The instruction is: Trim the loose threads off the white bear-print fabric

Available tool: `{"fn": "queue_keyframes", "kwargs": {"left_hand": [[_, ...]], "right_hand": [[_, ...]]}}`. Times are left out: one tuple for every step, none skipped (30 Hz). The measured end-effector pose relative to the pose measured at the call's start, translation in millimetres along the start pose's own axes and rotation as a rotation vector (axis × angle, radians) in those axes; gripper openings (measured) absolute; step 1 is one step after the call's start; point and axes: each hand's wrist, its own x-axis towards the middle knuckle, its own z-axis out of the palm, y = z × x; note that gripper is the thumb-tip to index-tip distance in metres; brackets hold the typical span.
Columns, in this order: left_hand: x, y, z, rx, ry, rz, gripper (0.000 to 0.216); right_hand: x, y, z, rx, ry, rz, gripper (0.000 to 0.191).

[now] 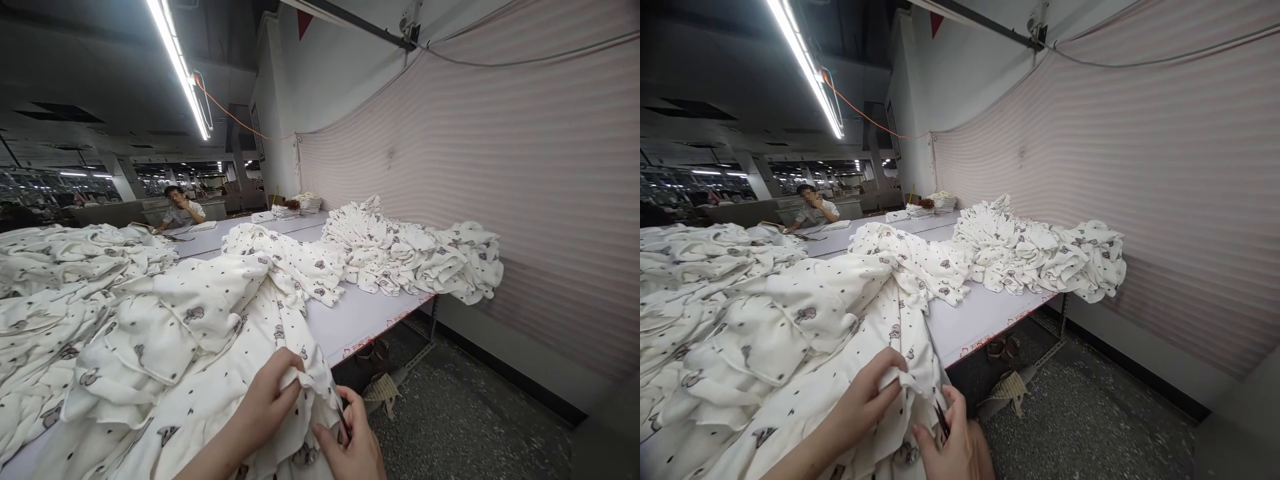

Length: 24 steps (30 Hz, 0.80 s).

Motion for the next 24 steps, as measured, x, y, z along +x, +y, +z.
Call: {"fn": "queue_keyframes", "kwargs": {"left_hand": [[-2.1, -0.1, -5.5, -0.019, 0.011, 0.008, 0.017], [-4.6, 0.5, -10.6, -0.041, 0.013, 0.013, 0.015], [-7.2, 1.5, -15.3, -0.068, 0.002, 0.005, 0.013], [-9.7, 2.7, -19.4, -0.098, -0.025, -0.012, 0.012], [-12.2, 4.0, -23.0, -0.121, -0.061, -0.031, 0.012], [-14.5, 5.1, -25.8, -0.127, -0.098, -0.048, 0.012], [-16.8, 6.0, -27.6, -0.109, -0.130, -0.056, 0.013], [-19.0, 6.4, -28.3, -0.063, -0.158, -0.051, 0.012], [-21.1, 6.3, -27.8, 0.007, -0.182, -0.028, 0.010], [-23.0, 5.6, -26.1, 0.085, -0.195, 0.008, 0.012], [-24.4, 4.3, -23.4, 0.161, -0.199, 0.048, 0.015], [-25.3, 2.7, -20.3, 0.220, -0.196, 0.086, 0.016], [-25.3, 1.0, -17.0, 0.254, -0.180, 0.108, 0.012], [-24.6, -0.5, -14.1, 0.256, -0.149, 0.106, 0.008], [-23.1, -1.5, -12.0, 0.221, -0.111, 0.085, 0.012], [-21.1, -2.0, -10.8, 0.158, -0.079, 0.049, 0.017], [-18.9, -1.9, -10.5, 0.081, -0.063, -0.004, 0.019], [-16.7, -1.4, -11.1, 0.003, -0.060, -0.072, 0.019], [-14.8, -0.6, -12.1, -0.063, -0.064, -0.140, 0.020], [-13.4, 0.1, -13.4, -0.114, -0.070, -0.201, 0.020], [-12.7, 0.6, -14.5, -0.148, -0.073, -0.250, 0.022], [-12.6, 1.0, -15.1, -0.171, -0.072, -0.282, 0.023], [-13.0, 1.0, -15.3, -0.184, -0.064, -0.291, 0.024], [-13.9, 1.0, -14.8, -0.187, -0.055, -0.281, 0.024]], "right_hand": [[-0.2, 1.0, 2.1, -0.024, 0.001, -0.008, 0.044], [0.9, 0.7, 3.5, -0.040, -0.001, -0.016, 0.036], [3.0, -1.0, 3.9, -0.049, -0.002, -0.024, 0.030], [5.8, -3.9, 3.1, -0.052, 0.000, -0.035, 0.026], [8.8, -7.7, 1.4, -0.046, 0.003, -0.051, 0.024], [11.8, -11.9, -1.1, -0.033, 0.003, -0.074, 0.023], [14.2, -16.1, -3.9, -0.015, -0.002, -0.099, 0.021], [15.9, -20.1, -6.5, 0.006, -0.012, -0.122, 0.020], [17.0, -23.5, -8.4, 0.025, -0.028, -0.143, 0.018], [17.6, -26.4, -9.3, 0.041, -0.043, -0.159, 0.017], [17.9, -28.8, -9.2, 0.051, -0.050, -0.169, 0.017], [18.3, -30.8, -8.2, 0.055, -0.051, -0.170, 0.016], [19.1, -32.5, -6.5, 0.054, -0.048, -0.167, 0.016], [20.3, -34.2, -4.5, 0.055, -0.049, -0.159, 0.016], [22.0, -36.0, -2.6, 0.063, -0.059, -0.143, 0.015], [23.9, -37.8, -1.1, 0.079, -0.079, -0.117, 0.014], [25.8, -39.6, -0.3, 0.102, -0.107, -0.090, 0.013], [27.3, -41.4, -0.3, 0.129, -0.138, -0.072, 0.013], [28.1, -43.1, -1.0, 0.156, -0.168, -0.069, 0.015], [28.2, -44.4, -2.3, 0.179, -0.194, -0.083, 0.017], [27.5, -45.5, -3.9, 0.190, -0.212, -0.111, 0.020], [26.3, -46.4, -5.4, 0.187, -0.218, -0.145, 0.022], [24.8, -47.1, -6.6, 0.173, -0.215, -0.174, 0.024], [23.4, -47.7, -7.4, 0.150, -0.204, -0.191, 0.026]]}}
